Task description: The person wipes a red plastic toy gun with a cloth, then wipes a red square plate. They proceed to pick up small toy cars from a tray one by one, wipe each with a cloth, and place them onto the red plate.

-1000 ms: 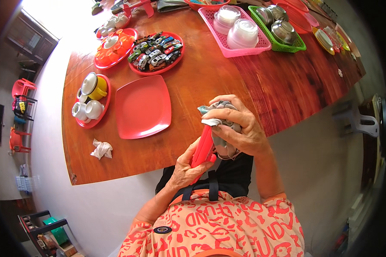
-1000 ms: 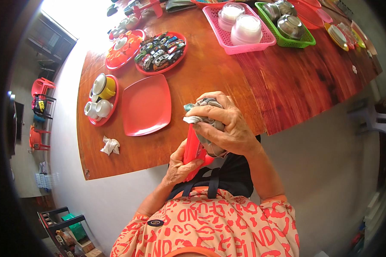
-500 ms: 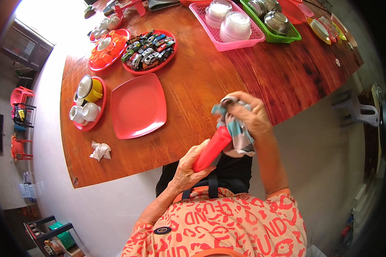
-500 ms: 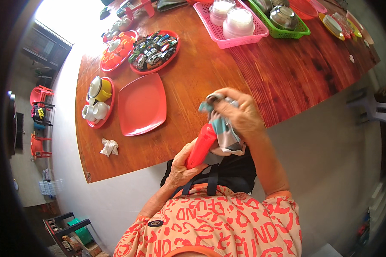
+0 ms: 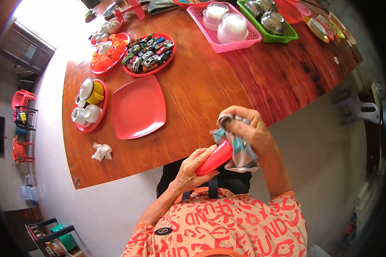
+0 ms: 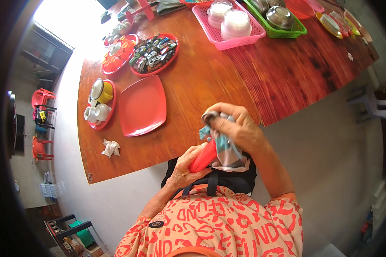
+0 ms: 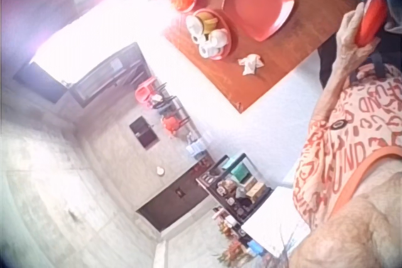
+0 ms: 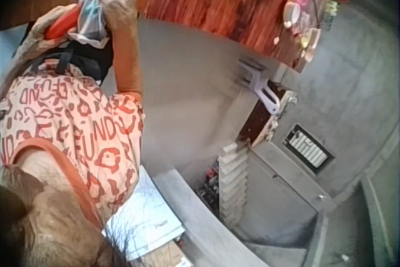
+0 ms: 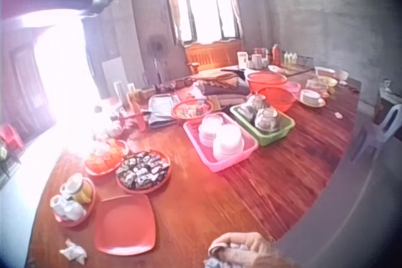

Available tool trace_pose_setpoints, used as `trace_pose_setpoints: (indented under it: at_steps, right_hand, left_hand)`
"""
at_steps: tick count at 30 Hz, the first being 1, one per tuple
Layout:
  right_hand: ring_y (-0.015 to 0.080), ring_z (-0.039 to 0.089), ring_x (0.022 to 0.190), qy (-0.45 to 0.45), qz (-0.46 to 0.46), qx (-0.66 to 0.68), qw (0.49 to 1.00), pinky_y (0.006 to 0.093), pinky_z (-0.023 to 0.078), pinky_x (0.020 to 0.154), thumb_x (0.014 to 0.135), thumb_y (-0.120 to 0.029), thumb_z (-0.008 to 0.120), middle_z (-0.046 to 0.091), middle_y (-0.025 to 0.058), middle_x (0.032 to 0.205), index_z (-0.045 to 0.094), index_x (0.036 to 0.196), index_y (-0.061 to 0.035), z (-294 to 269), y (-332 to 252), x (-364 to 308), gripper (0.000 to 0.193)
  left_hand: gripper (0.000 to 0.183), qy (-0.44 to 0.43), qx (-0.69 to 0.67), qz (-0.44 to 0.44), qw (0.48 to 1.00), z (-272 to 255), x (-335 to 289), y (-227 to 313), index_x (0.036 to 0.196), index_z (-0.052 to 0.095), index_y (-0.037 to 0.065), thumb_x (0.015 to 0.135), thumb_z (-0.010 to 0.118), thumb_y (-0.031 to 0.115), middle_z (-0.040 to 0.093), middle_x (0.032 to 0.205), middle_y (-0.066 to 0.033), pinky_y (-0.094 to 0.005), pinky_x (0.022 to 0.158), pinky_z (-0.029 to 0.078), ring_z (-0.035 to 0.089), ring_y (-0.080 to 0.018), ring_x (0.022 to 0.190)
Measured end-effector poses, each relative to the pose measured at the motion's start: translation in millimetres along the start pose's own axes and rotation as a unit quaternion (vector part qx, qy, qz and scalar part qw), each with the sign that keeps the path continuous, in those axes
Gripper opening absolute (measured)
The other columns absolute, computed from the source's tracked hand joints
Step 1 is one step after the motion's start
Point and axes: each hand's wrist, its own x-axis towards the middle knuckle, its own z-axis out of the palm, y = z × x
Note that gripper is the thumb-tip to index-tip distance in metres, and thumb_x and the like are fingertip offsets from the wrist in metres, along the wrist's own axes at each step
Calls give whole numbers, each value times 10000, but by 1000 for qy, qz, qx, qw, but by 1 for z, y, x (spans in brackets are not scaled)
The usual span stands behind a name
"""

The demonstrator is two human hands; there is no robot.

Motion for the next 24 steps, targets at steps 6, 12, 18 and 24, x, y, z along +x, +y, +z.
trace_pose_setpoints:
  at_steps: [6,12,18,24]
  right_hand:
    - [210,613,851,97,-147,347,921,447,622,672,981,-145,476,612,135,914,566,1116,-17,7,-1,-1,206]
    - [269,579,1070,257,-230,-140,928,396,446,941,959,-69,518,600,172,1157,528,1257,29,67,56,10,314]
    - [392,470,1231,227,-365,-439,789,477,336,1047,879,-109,599,479,257,1341,472,1341,45,86,70,8,503]
    - [398,471,1230,167,-344,-495,780,466,363,1026,847,-113,629,467,267,1355,509,1318,35,93,87,-9,508]
  left_hand:
    - [685,90,-318,-137,934,-1,0,4,1432,350,24,875,698,221,549,1257,-71,-315,986,426,537,-148,1136]
    - [577,210,-273,-98,934,20,20,6,1445,320,32,1002,460,374,506,1302,-69,-288,990,401,492,-137,1172]
    - [500,243,-270,-105,926,16,26,-10,1432,317,38,1049,277,358,470,1364,-129,-322,1044,383,457,-197,1264]
    - [649,300,-387,-143,860,8,25,-11,1308,464,-11,1021,221,517,579,1230,-155,-372,952,481,580,-237,1115]
